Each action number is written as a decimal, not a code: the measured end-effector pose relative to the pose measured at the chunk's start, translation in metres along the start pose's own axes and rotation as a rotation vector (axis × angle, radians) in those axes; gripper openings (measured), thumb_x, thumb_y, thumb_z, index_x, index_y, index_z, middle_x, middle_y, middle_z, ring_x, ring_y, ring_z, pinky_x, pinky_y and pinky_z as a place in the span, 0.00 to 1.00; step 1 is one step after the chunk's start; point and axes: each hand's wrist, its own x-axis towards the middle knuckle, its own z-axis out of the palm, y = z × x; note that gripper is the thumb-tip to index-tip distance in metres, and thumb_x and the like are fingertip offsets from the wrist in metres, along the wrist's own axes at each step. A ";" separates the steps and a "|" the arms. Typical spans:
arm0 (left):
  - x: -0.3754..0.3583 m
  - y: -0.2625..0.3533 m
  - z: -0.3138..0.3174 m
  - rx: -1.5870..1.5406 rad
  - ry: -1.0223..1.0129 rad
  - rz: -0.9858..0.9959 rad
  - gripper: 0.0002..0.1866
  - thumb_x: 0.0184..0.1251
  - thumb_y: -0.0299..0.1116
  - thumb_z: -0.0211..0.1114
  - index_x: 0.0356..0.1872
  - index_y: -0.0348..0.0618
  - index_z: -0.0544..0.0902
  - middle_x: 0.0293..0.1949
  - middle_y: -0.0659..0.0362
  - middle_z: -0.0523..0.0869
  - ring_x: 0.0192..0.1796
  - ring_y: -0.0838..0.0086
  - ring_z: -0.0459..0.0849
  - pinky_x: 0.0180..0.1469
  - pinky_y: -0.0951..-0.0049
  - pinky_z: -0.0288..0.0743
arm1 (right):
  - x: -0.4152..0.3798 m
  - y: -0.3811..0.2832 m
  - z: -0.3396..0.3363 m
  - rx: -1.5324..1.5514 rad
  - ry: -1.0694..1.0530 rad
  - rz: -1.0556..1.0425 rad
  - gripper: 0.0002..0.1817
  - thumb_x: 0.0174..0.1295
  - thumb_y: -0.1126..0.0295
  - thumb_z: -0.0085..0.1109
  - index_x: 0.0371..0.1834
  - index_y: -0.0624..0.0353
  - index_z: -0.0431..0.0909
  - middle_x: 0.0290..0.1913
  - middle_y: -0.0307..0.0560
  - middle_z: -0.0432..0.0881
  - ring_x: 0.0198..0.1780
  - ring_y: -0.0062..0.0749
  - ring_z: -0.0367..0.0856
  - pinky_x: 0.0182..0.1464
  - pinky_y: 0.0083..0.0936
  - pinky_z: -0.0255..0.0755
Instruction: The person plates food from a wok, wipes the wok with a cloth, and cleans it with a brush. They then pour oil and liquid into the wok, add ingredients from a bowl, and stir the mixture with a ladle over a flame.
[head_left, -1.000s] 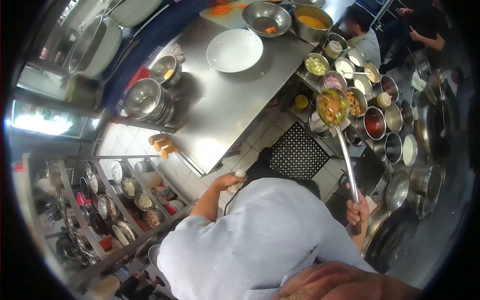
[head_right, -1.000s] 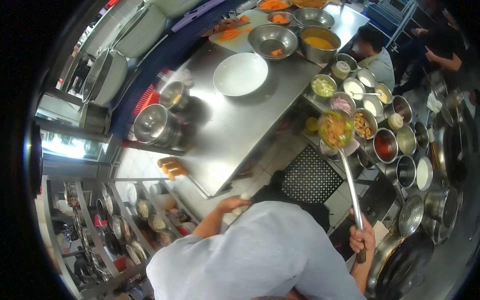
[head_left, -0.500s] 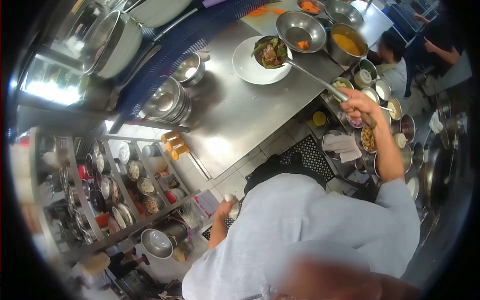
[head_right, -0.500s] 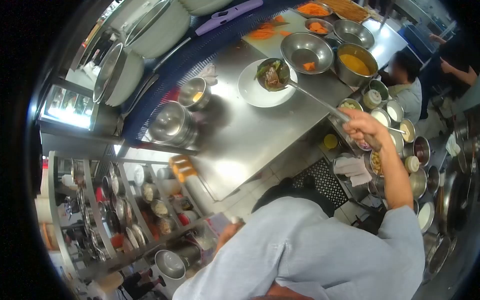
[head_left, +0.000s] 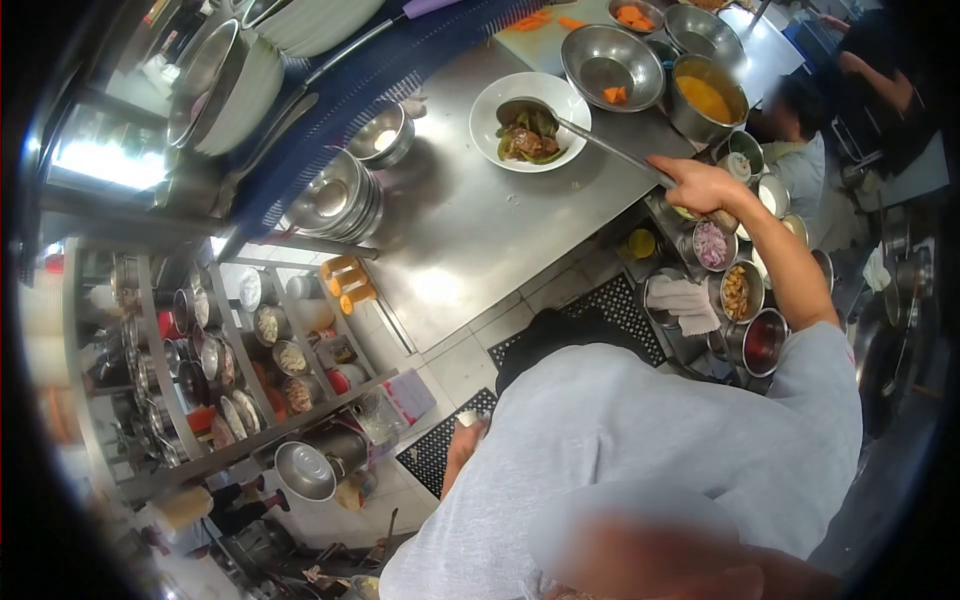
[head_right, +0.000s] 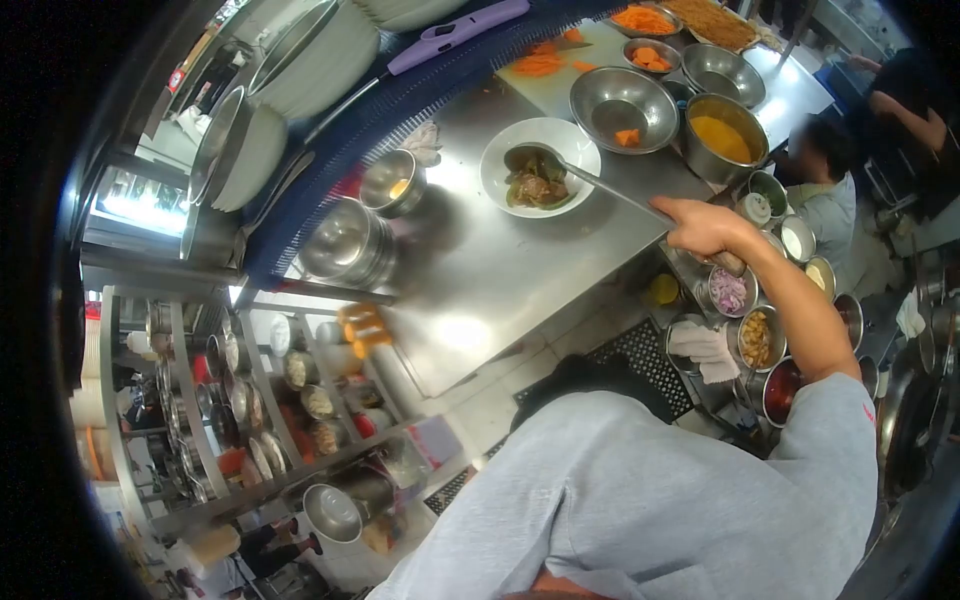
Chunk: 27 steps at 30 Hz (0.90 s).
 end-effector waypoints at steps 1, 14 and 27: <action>-0.012 0.014 -0.006 0.005 -0.001 0.006 0.32 0.53 0.41 0.64 0.55 0.28 0.68 0.43 0.48 0.81 0.41 0.65 0.82 0.40 0.66 0.76 | 0.001 0.003 0.007 0.001 0.007 0.004 0.36 0.47 0.73 0.50 0.65 0.68 0.59 0.44 0.61 0.80 0.34 0.45 0.81 0.36 0.33 0.74; -0.011 0.105 -0.059 -0.337 -0.370 0.049 0.27 0.57 0.31 0.65 0.57 0.32 0.68 0.45 0.51 0.81 0.43 0.63 0.83 0.43 0.65 0.79 | -0.004 -0.040 0.023 -0.143 0.099 0.123 0.35 0.48 0.73 0.50 0.66 0.59 0.61 0.46 0.66 0.79 0.49 0.57 0.78 0.51 0.41 0.71; -0.024 0.260 -0.035 -0.755 -1.172 0.545 0.42 0.62 0.50 0.61 0.72 0.55 0.49 0.61 0.45 0.69 0.52 0.53 0.79 0.48 0.56 0.80 | -0.018 -0.068 0.078 -0.018 0.274 0.183 0.37 0.49 0.73 0.50 0.68 0.61 0.58 0.52 0.70 0.75 0.48 0.60 0.77 0.52 0.41 0.70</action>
